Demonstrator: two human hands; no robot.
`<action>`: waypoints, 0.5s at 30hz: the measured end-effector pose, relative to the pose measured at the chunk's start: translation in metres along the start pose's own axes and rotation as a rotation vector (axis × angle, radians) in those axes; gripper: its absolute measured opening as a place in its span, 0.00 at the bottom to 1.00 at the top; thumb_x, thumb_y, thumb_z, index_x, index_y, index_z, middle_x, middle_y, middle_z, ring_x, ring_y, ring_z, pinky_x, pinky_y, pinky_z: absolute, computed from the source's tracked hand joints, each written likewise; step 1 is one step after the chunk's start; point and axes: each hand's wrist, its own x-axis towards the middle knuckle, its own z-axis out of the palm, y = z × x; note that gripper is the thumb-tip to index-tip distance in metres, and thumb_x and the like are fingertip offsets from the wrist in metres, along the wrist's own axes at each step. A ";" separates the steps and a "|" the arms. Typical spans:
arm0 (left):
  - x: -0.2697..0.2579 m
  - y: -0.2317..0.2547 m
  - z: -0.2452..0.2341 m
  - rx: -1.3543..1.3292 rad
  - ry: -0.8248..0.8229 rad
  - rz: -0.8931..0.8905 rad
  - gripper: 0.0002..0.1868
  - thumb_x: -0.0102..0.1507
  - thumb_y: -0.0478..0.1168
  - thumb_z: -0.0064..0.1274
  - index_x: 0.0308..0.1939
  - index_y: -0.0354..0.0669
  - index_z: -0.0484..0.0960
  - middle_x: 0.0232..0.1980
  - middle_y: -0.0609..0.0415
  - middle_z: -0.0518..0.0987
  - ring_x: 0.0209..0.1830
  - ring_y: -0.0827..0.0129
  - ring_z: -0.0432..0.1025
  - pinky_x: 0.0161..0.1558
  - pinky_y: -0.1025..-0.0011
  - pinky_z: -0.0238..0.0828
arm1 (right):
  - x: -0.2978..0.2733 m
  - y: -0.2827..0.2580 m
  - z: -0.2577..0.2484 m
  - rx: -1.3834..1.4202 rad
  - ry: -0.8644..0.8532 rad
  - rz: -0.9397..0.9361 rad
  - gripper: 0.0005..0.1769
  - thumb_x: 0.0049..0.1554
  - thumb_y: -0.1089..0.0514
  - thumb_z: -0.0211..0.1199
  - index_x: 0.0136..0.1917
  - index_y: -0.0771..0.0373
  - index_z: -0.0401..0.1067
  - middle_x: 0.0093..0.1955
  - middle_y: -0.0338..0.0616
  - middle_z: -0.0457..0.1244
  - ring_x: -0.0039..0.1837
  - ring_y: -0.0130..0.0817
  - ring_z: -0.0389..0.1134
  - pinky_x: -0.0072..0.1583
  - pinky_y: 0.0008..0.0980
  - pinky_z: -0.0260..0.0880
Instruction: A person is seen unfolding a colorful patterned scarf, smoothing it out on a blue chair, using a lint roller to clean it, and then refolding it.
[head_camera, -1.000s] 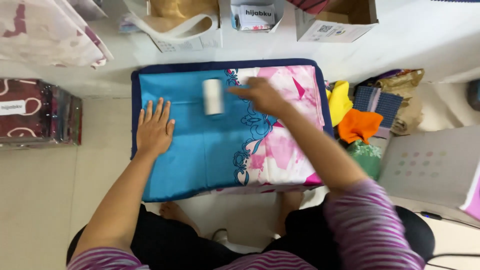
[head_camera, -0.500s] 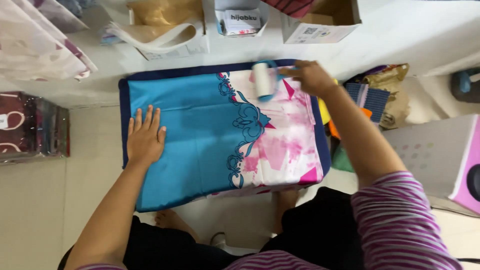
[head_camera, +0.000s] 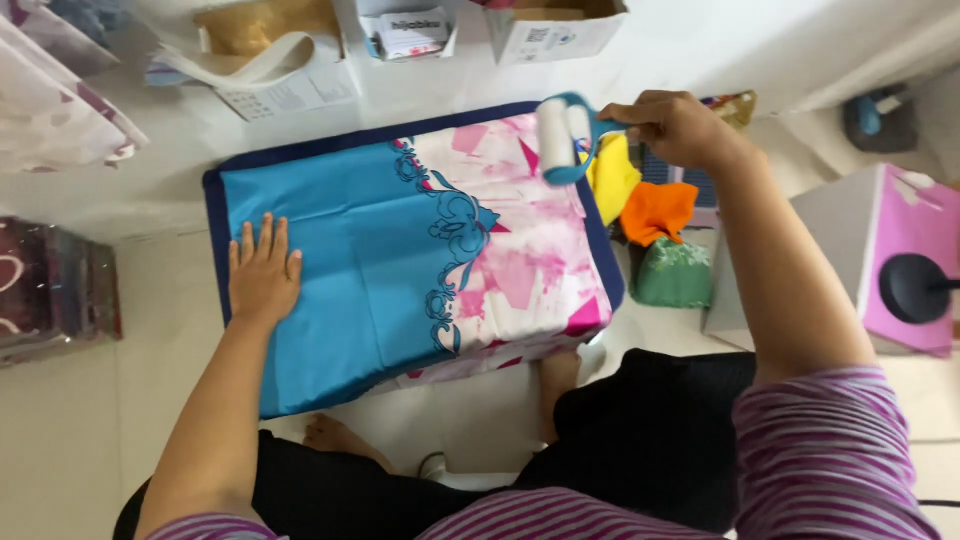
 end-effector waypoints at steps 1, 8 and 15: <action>0.001 0.000 -0.001 -0.004 0.004 0.012 0.36 0.73 0.57 0.19 0.83 0.49 0.48 0.86 0.52 0.46 0.85 0.47 0.36 0.78 0.47 0.31 | -0.007 -0.013 -0.012 -0.007 0.006 0.009 0.27 0.64 0.73 0.54 0.75 0.60 0.72 0.47 0.46 0.63 0.46 0.42 0.63 0.53 0.43 0.62; 0.014 -0.009 0.001 0.106 0.023 0.038 0.36 0.73 0.59 0.24 0.81 0.47 0.54 0.84 0.46 0.50 0.83 0.40 0.40 0.78 0.43 0.33 | -0.008 -0.076 -0.075 0.308 0.287 0.061 0.21 0.73 0.64 0.54 0.78 0.65 0.65 0.42 0.41 0.57 0.39 0.27 0.60 0.42 0.26 0.72; 0.005 0.005 -0.037 0.072 0.206 0.073 0.34 0.72 0.56 0.33 0.79 0.43 0.62 0.83 0.41 0.56 0.81 0.34 0.45 0.75 0.39 0.38 | 0.062 -0.096 -0.053 -0.037 0.348 0.307 0.21 0.65 0.60 0.46 0.67 0.56 0.71 0.32 0.61 0.67 0.25 0.50 0.70 0.31 0.34 0.71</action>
